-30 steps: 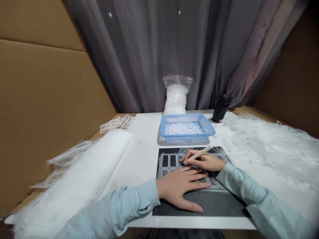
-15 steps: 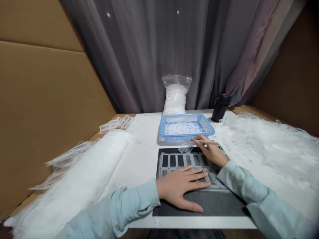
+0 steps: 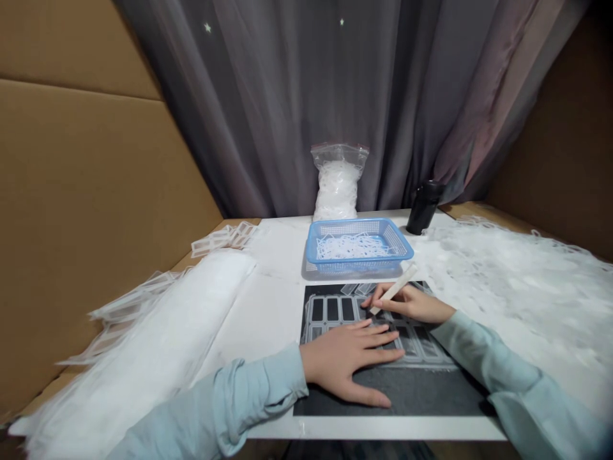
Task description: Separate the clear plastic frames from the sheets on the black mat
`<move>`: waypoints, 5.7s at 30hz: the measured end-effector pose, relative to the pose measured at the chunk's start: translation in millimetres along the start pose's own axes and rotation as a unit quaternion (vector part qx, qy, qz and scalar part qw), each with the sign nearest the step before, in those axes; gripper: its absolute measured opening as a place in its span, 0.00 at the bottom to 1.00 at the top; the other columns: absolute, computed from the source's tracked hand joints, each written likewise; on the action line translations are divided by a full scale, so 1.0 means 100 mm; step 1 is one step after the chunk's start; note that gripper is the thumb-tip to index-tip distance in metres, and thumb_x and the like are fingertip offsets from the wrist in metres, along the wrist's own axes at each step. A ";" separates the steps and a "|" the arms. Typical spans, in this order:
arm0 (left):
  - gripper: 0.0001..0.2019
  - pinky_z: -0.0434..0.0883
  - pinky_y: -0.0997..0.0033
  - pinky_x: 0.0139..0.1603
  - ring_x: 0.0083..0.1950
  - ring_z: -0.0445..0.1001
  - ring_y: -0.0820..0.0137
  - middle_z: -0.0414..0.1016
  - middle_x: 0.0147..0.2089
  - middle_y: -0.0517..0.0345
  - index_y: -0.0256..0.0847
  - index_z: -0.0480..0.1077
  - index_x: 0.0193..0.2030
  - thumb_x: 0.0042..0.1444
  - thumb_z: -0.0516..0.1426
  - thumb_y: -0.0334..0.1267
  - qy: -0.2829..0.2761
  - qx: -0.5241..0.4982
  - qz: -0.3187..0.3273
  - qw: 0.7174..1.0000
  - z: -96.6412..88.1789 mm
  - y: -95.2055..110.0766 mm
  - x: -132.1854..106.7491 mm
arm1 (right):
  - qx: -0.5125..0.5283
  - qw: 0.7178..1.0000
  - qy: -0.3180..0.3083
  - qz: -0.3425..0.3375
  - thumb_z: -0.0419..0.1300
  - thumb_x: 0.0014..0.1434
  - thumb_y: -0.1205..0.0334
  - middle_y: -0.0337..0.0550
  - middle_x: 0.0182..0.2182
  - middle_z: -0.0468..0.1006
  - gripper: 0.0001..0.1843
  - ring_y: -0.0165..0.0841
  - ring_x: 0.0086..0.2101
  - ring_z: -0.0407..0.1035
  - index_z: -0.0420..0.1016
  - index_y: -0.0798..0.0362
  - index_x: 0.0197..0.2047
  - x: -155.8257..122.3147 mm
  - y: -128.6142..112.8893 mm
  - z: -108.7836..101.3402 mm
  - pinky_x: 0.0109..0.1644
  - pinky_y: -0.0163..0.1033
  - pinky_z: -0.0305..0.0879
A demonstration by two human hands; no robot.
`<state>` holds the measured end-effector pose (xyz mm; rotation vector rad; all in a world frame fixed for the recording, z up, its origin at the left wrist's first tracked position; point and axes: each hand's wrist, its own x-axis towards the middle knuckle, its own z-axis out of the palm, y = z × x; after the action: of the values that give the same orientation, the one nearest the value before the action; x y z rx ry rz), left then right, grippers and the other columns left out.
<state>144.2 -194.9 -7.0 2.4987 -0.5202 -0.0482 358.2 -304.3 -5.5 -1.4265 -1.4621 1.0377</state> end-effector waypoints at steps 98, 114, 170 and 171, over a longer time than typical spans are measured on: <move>0.37 0.38 0.55 0.77 0.77 0.45 0.58 0.43 0.77 0.54 0.43 0.51 0.74 0.63 0.55 0.56 -0.014 0.019 -0.006 1.000 -0.04 0.02 -0.01 | -0.139 0.929 0.342 0.002 0.56 0.61 0.33 0.47 0.38 0.75 0.27 0.38 0.39 0.68 0.77 0.51 0.38 -0.54 0.10 -0.79 0.43 0.42 0.67; 0.30 0.42 0.65 0.77 0.75 0.53 0.65 0.61 0.71 0.46 0.28 0.62 0.68 0.68 0.48 0.50 0.022 0.079 0.106 0.991 0.19 0.03 0.00 | -0.005 0.994 0.112 -0.019 0.58 0.63 0.39 0.44 0.38 0.77 0.24 0.38 0.42 0.75 0.73 0.53 0.42 -0.03 -0.12 -0.04 0.48 0.44 0.72; 0.20 0.77 0.60 0.30 0.48 0.80 0.44 0.79 0.47 0.26 0.32 0.75 0.57 0.58 0.58 0.35 0.078 0.482 -0.382 0.784 1.02 0.44 -0.40 | -0.099 0.981 -0.094 -0.139 0.59 0.68 0.51 0.43 0.47 0.83 0.15 0.38 0.57 0.71 0.81 0.47 0.51 0.27 -0.09 0.69 0.63 0.45 0.66; 0.21 0.76 0.60 0.31 0.48 0.80 0.43 0.79 0.47 0.24 0.32 0.74 0.57 0.58 0.59 0.36 0.063 0.469 -0.400 0.785 1.00 0.44 -0.39 | -0.108 0.979 -0.092 -0.144 0.58 0.68 0.52 0.43 0.47 0.83 0.16 0.37 0.58 0.71 0.81 0.47 0.52 0.26 -0.10 0.69 0.63 0.44 0.65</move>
<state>77.7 -267.0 -69.0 3.4562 0.8393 0.0725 289.0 -279.2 -18.2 -1.2392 -1.9022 0.8659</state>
